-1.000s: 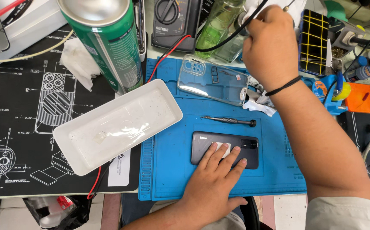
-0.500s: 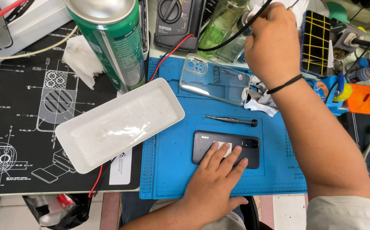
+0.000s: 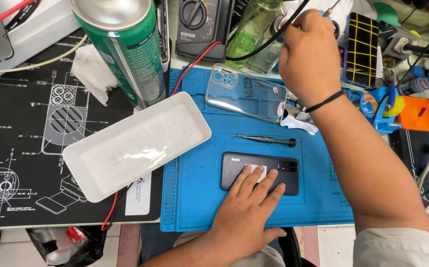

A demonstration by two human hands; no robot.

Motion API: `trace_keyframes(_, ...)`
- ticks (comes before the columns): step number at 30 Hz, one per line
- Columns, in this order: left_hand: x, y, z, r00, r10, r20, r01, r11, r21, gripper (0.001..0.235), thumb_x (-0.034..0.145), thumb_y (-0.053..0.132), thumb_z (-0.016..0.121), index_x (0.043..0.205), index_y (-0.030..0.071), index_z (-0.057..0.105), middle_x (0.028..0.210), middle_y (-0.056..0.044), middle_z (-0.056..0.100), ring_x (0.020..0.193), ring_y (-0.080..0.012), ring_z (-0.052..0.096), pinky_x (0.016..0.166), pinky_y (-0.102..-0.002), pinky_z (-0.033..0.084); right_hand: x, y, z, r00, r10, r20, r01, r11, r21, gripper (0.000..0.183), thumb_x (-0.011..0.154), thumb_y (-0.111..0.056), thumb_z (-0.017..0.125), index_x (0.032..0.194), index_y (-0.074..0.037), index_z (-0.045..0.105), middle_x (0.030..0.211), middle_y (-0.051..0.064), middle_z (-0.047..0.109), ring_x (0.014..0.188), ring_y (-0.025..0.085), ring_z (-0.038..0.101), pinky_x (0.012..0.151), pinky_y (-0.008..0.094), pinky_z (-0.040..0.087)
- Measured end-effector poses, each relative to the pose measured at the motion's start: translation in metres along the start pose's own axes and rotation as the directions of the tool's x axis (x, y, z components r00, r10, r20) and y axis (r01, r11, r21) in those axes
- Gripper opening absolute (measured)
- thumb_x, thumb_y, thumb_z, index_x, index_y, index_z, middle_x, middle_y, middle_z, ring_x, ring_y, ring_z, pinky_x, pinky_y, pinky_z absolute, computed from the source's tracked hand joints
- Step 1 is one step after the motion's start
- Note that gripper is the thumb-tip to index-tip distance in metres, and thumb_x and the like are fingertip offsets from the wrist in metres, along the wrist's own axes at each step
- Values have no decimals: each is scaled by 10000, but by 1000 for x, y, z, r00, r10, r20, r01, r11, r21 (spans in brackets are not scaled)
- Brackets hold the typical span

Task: The person applies adhesive to the back of a disassembled smartphone, then places the back cover and presses it into place. They wipe the exterior with a cloth, power on the device, and insert a SIM card using a SIM tool.

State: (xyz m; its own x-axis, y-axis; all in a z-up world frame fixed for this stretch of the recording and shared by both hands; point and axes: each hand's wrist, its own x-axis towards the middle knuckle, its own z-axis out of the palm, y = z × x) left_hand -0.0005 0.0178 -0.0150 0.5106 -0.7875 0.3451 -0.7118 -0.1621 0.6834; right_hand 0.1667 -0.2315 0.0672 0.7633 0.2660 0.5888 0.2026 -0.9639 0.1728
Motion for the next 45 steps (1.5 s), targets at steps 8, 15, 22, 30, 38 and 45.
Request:
trace_keyframes(8,0,0,4,1000,-2,-12,2,1000,9,855,743,469,821,1416,2,574,1563,-235,434,1502,-414,309,1271,-538,133,-1,-4,-2,999,16,-29,-16,1000,8,156,920,56,674,1048,-19,722,1128,147,604,1109,376,565,961,468,491)
trace_keyframes(15,-1,-1,2,1000,21,-15,-21,1000,-3,842,760,462,826,1409,-13,578,1561,-257,431,1501,-433,311,1269,-554,142,2,-7,-11,1000,2,-20,-1,998,66,219,905,46,673,1108,-6,735,1145,170,608,1059,393,564,906,462,496)
trace_keyframes(22,3,-1,-1,998,37,-44,-38,999,-14,827,766,469,832,1394,-10,587,1545,-245,449,1481,-443,340,1255,-578,165,-33,-8,-69,754,466,463,-416,-206,886,319,1026,-15,607,1336,39,659,1211,124,713,1100,213,684,966,321,548)
trace_keyframes(30,11,5,0,999,7,-44,-5,999,33,819,721,444,850,1378,23,600,1502,-232,473,1410,-444,373,1200,-582,213,-159,-20,-132,579,513,633,-475,-419,774,368,998,-72,633,1340,64,628,1136,166,733,967,246,725,823,369,589)
trace_keyframes(38,10,4,4,999,-46,-11,47,997,59,771,750,457,832,1345,18,617,1497,-199,483,1424,-416,389,1208,-583,254,-219,-110,-151,650,646,400,-757,599,262,227,883,-49,734,1108,-37,767,997,92,729,821,185,715,718,303,557)
trace_keyframes(45,13,5,6,999,-52,9,51,995,87,762,776,485,819,1358,34,619,1512,-190,477,1431,-409,384,1210,-588,248,-225,-146,-127,754,552,355,-634,753,175,438,838,-9,705,1276,-2,682,1153,133,683,941,281,656,854,392,495)
